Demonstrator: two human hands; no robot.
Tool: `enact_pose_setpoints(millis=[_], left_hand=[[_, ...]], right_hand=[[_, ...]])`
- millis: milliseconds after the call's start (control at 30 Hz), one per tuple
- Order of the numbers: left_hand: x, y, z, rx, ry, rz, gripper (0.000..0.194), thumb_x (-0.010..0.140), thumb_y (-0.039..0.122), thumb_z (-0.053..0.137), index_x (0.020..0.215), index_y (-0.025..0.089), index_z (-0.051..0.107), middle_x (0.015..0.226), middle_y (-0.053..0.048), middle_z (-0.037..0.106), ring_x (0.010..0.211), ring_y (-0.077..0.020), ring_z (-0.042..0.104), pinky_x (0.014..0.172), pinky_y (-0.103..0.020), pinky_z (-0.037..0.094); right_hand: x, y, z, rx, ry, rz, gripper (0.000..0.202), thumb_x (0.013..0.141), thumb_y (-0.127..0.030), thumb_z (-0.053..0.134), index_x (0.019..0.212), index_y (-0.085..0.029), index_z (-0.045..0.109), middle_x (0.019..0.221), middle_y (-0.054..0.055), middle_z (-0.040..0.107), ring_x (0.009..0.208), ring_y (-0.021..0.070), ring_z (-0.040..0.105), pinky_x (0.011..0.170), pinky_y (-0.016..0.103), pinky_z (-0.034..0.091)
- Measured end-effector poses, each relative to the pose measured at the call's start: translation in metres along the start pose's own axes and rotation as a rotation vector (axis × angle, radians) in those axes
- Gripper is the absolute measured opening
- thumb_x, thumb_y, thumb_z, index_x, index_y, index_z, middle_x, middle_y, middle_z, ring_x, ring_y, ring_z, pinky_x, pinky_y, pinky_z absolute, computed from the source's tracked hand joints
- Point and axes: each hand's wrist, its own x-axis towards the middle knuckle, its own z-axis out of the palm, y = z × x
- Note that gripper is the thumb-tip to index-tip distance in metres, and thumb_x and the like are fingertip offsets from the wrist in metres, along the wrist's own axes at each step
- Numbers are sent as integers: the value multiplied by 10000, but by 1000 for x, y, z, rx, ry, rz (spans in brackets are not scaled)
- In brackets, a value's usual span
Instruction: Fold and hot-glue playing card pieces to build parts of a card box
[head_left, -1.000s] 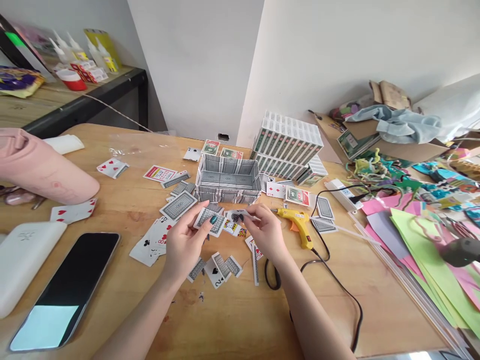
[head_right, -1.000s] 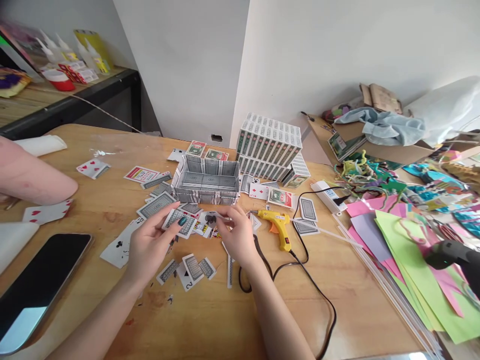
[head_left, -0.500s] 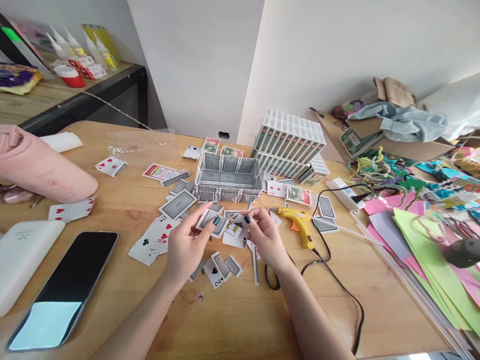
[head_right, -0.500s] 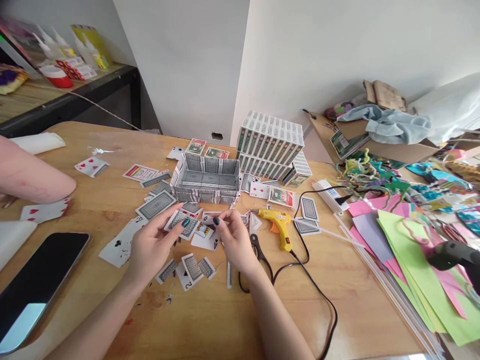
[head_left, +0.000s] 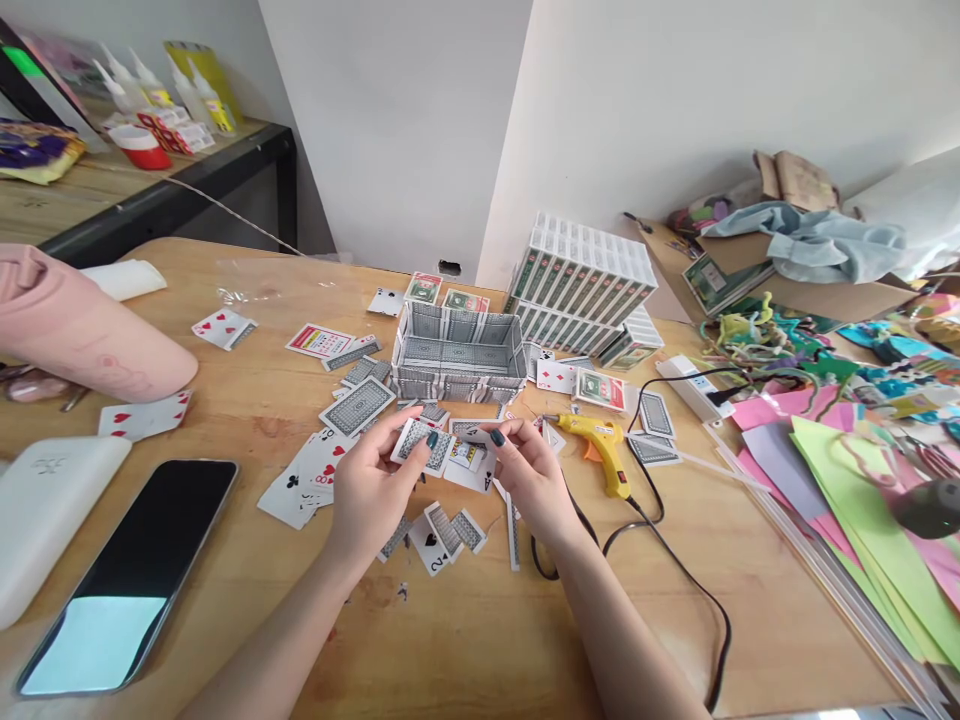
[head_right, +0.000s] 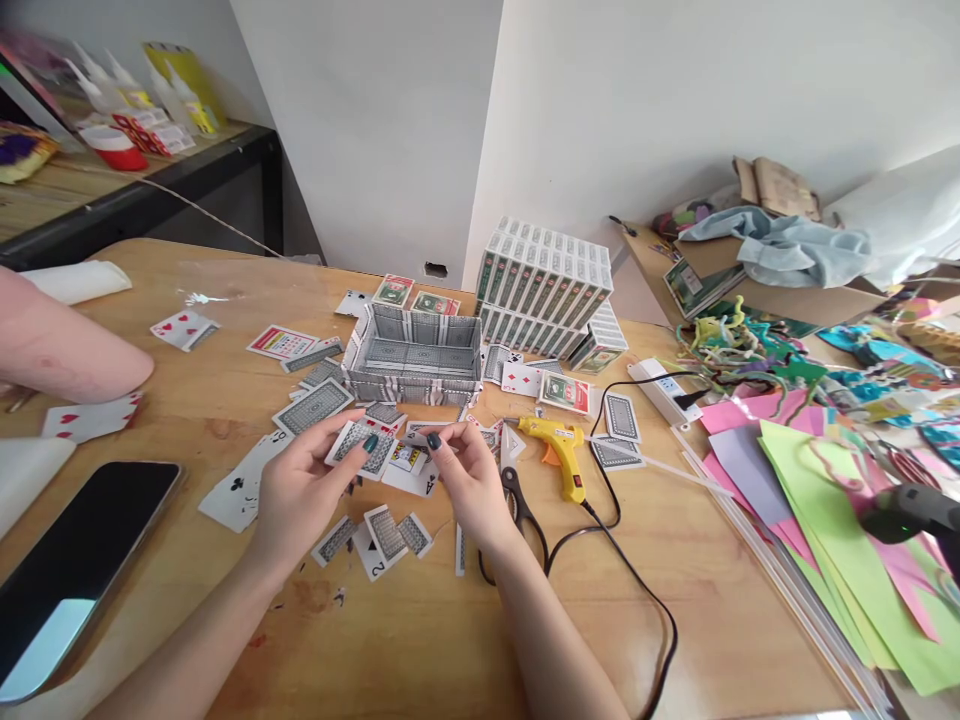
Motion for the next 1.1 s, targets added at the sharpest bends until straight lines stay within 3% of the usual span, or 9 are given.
enact_pose_setpoints(millis=[300,533,1100], left_hand=[[-1,6,0,-44,-2,-72,326,719,251,624,1039,190,627,799,-14,670,586,-95,519,511,-183,439],[0,9,0,-29,14,-97,318,716,238,620,1030,185,628,702,6,652,529,-88,504,493,-184,425],[0,6,0,-26,3,-89,304,718,225,617,1021,200,624,747,0,676,575,-106,555,517,-189,446]], right_hand=[[-1,-3,0,15,6,17,160,815,-360,590,791,-226,507,975,20,610,707,113,510,613,236,401],[-5,-10,3,-2,-44,10,147,812,-352,591,823,-225,519,996,38,615,818,148,545,691,268,419],[-8,-17,5,2,-77,38,139,821,-347,584,833,-222,525,1018,48,620,872,161,533,736,288,415]])
